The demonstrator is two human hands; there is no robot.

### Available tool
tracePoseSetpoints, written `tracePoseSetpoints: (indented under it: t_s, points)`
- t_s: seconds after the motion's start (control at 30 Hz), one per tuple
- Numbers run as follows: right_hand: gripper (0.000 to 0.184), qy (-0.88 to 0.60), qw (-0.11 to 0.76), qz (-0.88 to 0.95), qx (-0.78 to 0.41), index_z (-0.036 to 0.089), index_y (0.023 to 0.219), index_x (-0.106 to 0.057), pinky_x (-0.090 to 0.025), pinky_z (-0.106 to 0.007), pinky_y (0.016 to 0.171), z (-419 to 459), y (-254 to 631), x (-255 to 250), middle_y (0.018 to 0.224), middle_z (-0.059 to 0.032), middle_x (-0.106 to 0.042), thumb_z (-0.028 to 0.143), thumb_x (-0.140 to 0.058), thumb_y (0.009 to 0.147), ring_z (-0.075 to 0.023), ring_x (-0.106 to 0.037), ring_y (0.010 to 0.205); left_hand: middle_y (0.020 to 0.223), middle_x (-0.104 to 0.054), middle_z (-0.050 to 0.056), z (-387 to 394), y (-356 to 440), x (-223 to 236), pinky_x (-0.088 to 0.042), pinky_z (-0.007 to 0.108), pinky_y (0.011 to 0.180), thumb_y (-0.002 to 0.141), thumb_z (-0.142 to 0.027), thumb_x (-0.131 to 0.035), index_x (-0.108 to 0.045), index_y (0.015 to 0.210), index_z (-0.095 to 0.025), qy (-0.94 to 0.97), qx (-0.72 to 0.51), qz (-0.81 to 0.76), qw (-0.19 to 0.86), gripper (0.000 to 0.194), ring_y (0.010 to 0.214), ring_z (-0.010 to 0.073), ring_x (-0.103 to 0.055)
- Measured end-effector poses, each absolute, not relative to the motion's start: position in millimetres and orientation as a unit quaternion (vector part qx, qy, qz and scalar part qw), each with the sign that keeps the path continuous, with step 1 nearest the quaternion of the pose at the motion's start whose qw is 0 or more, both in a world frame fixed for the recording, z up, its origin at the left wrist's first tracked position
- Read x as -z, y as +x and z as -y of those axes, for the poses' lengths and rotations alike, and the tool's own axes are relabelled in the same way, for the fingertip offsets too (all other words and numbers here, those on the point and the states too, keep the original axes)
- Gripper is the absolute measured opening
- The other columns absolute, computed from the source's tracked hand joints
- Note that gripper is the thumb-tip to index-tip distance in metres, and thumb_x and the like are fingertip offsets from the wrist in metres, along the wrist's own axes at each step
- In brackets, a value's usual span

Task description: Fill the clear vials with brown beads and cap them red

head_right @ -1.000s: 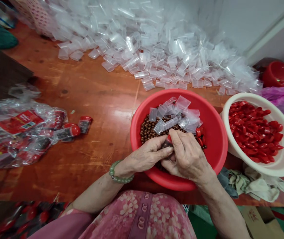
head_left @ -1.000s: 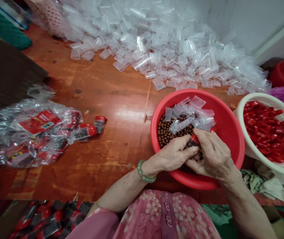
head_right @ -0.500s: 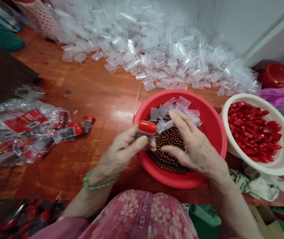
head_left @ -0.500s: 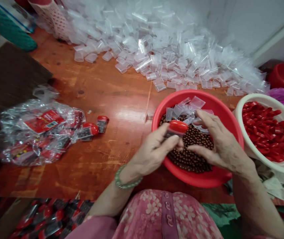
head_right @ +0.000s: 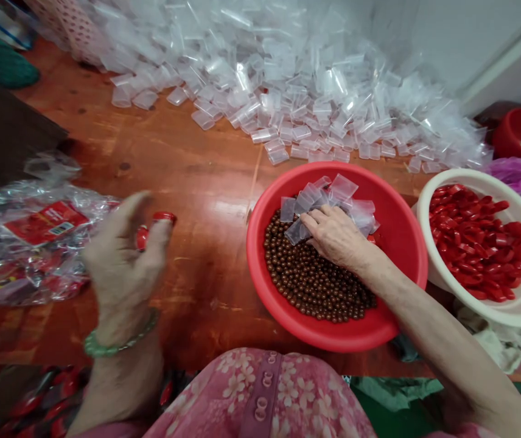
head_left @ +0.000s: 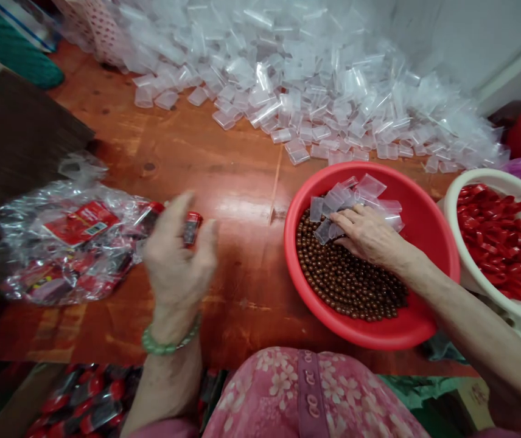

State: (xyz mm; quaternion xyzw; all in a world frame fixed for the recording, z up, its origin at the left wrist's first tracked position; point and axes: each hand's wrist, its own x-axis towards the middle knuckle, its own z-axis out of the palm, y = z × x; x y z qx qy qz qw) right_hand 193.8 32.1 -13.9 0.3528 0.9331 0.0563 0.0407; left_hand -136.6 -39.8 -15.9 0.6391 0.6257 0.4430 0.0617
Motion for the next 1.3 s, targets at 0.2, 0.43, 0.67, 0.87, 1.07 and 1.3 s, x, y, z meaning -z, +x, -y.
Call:
tracePoseSetpoints:
  t_s: [0.2, 0.43, 0.67, 0.87, 1.07, 1.3]
  points:
    - [0.029, 0.361, -0.040, -0.931, -0.037, 0.008, 0.113, -0.066, -0.048, -0.042, 0.082, -29, 202, 7, 0.101, -0.0166, -0.071, 0.029, -0.057, 0.096, -0.0288, -0.057, 0.091, 0.121, -0.073, 0.013, 26, -40, 6, -0.057, 0.040, 0.103, 0.097, -0.022, -0.058, -0.062, 0.121, -0.011, 0.772, -0.435, -0.442, 0.144, 0.027, 0.115, 0.0217, -0.069]
    - [0.023, 0.369, -0.164, -0.895, 0.189, 0.016, 0.115, -0.065, -0.054, -0.040, 0.082, -13, 197, -17, 0.098, -0.0108, -0.073, 0.025, -0.055, 0.097, -0.0238, -0.065, 0.091, 0.095, -0.073, 0.012, 12, -2, 3, -0.057, 0.038, 0.082, 0.098, -0.024, -0.054, -0.062, 0.104, -0.011, 0.786, -0.318, -0.465, 0.253, 0.016, 0.088, 0.0232, -0.070]
    - [0.044, 0.425, -0.232, -0.735, 0.475, 0.019, 0.123, -0.053, -0.058, -0.031, 0.072, 2, 203, -11, 0.098, -0.0055, -0.071, 0.043, -0.069, 0.090, -0.0180, -0.071, 0.085, 0.092, -0.076, 0.007, 6, -7, -4, -0.054, 0.028, 0.075, 0.094, -0.020, -0.056, -0.062, 0.119, -0.013, 0.750, -0.304, -0.404, 0.426, 0.026, 0.082, 0.0168, -0.069]
    - [0.058, 0.439, -0.236, -0.690, 0.524, 0.021, 0.127, -0.048, -0.060, -0.030, 0.068, 10, 217, -13, 0.095, -0.0045, -0.071, 0.050, -0.074, 0.085, -0.0178, -0.072, 0.082, 0.092, -0.077, 0.005, -1, -6, 3, -0.054, 0.026, 0.069, 0.094, -0.023, -0.056, -0.068, 0.125, -0.016, 0.688, -0.343, -0.409, 0.492, 0.034, 0.073, 0.0137, -0.066]
    - [0.043, 0.460, -0.169, -0.852, 0.183, 0.017, 0.131, -0.055, -0.061, -0.041, 0.085, 30, 218, -21, 0.114, -0.0139, -0.071, 0.034, -0.067, 0.093, -0.0260, -0.071, 0.100, 0.091, -0.075, 0.006, -7, -8, 3, -0.055, 0.027, 0.072, 0.096, -0.021, -0.049, -0.071, 0.118, -0.014, 0.685, -0.322, -0.421, 0.499, 0.032, 0.075, 0.0137, -0.066]
    - [0.040, 0.435, -0.087, -0.895, 0.036, 0.010, 0.136, -0.048, -0.061, -0.048, 0.086, 38, 210, -17, 0.111, -0.0190, -0.067, 0.026, -0.050, 0.100, -0.0308, -0.069, 0.103, 0.112, -0.071, 0.010, -4, -4, 4, -0.055, 0.034, 0.087, 0.083, -0.020, -0.072, -0.065, 0.128, -0.014, 0.788, -0.300, -0.358, 0.401, 0.046, 0.091, 0.0182, -0.066]
